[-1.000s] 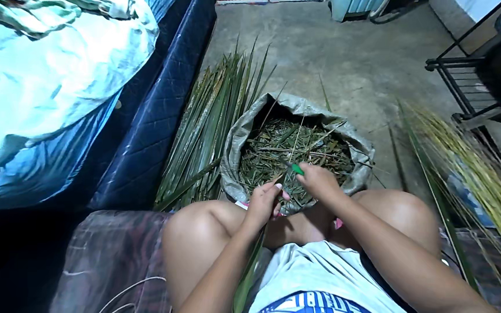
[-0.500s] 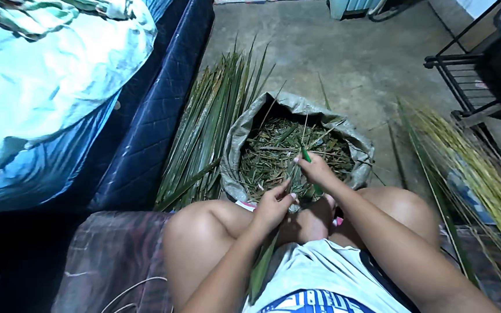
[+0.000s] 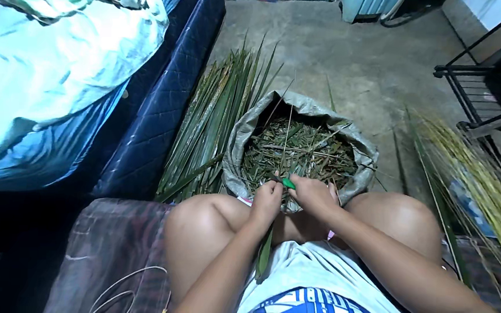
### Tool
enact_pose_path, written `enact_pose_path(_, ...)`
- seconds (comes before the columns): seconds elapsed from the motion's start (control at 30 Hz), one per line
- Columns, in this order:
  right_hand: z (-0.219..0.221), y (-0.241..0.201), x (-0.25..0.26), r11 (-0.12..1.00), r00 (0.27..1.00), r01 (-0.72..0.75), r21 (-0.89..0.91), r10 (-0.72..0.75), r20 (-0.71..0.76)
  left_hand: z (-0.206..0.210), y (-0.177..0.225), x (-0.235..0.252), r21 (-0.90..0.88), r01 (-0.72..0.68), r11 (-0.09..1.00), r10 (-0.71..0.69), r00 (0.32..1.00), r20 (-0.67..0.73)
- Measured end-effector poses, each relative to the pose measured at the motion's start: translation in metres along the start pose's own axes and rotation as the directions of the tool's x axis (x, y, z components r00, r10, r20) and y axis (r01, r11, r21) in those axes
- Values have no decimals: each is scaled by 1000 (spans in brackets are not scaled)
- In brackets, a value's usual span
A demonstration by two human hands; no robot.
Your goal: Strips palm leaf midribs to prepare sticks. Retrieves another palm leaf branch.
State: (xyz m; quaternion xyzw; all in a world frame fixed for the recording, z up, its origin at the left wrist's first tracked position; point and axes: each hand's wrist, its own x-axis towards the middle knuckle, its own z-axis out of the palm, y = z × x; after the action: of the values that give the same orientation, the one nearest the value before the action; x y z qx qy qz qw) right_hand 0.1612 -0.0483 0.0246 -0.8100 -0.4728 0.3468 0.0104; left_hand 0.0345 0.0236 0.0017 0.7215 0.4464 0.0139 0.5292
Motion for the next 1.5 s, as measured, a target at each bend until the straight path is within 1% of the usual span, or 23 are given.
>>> enact_pose_path(0.07, -2, 7, 14, 998, 992, -54, -43, 49, -114, -1, 1, -1, -14, -35, 999, 35, 999, 31)
enact_pose_path(0.13, -7, 20, 30, 989, 971, -146, -14, 140, -191, 1, 0, -1, -16, -36, 999, 37, 998, 58)
enact_pose_path(0.2, -17, 34, 42, 974, 955, -226, 28, 227, -193, 4, 1, -2, -15, -24, 1000, 25, 998, 59)
enact_pose_path(0.23, -20, 37, 43, 971, 956, -232, 49, 237, -173, 4, 1, -2, -21, -12, 1000, 13, 998, 59)
enact_pose_path(0.27, -23, 37, 39, 975, 965, -210, 74, 219, -142, 3, 1, -2, -30, 3, 1000, -2, 998, 59)
enact_pose_path(0.37, -12, 26, 19, 979, 998, -68, 194, 69, 5, 1, 0, 4, -58, 46, 997, -44, 998, 50)
enact_pose_path(0.43, 1, 15, 8, 971, 996, 1, 237, -21, 81, 0, -1, 5, -37, 49, 998, -49, 999, 3)
enact_pose_path(0.47, 6, 11, 5, 972, 995, 20, 232, -42, 91, 1, 0, 4, -22, 51, 998, -51, 999, 2)
enact_pose_path(0.53, 5, 8, 5, 992, 998, 25, 123, -32, 61, 2, -1, 3, -12, 37, 999, -37, 999, 11)
enact_pose_path(0.6, 0, 13, 17, 999, 999, -38, 33, 38, -20, 3, 0, 1, -17, 32, 999, -32, 999, 38)
enact_pose_path(0.7, -9, 31, 41, 980, 974, -191, 47, 195, -119, 6, 2, -1, -13, 41, 999, -40, 997, 69)
enact_pose_path(0.77, -18, 39, 47, 971, 967, -224, 88, 233, -109, 6, 3, -3, -14, 41, 999, -40, 996, 79)
enact_pose_path(0.8, -21, 38, 44, 973, 975, -195, 125, 206, -86, 5, 2, -3, -19, 43, 999, -42, 996, 82)
enact_pose_path(0.9, -10, 28, 21, 974, 1000, -25, 223, 21, 18, 2, 0, 1, -32, 58, 998, -56, 996, 62)
enact_pose_path(0.97, 3, 19, 7, 965, 992, 59, 255, -85, 89, 0, 1, 2, -23, 73, 997, -72, 997, 26)
enact_pose_path(1.0, 7, 16, 3, 964, 989, 74, 254, -103, 105, -1, 1, 2, -6, 77, 997, -76, 997, 14)
enact_pose_path(1.07, 4, 12, 1, 987, 993, 60, 148, -75, 93, 0, 3, -1, 18, 67, 998, -67, 998, 11)
enact_pose_path(1.13, 0, 13, 8, 999, 1000, -6, 33, 5, 25, 2, 4, -3, 30, 37, 999, -38, 999, 36)
enact_pose_path(1.17, -1, 16, 15, 999, 998, -53, 11, 53, -20, 2, 4, -4, 40, 27, 999, -30, 998, 56)
enact_pose_path(1.27, -9, 25, 34, 981, 975, -190, 35, 193, -113, 6, 4, -5, 47, 21, 999, -25, 997, 79)
enact_pose_path(1.33, -15, 28, 37, 971, 966, -232, 64, 237, -102, 6, 3, -5, 36, 26, 999, -30, 996, 88)
enact_pose_path(1.4, -16, 25, 27, 977, 981, -178, 117, 185, -52, 5, 0, -3, 36, 35, 999, -38, 997, 73)
enact_pose_path(1.5, -3, 16, 8, 974, 993, -70, 218, 48, 104, 1, 0, -1, 42, 30, 999, -32, 999, 41)
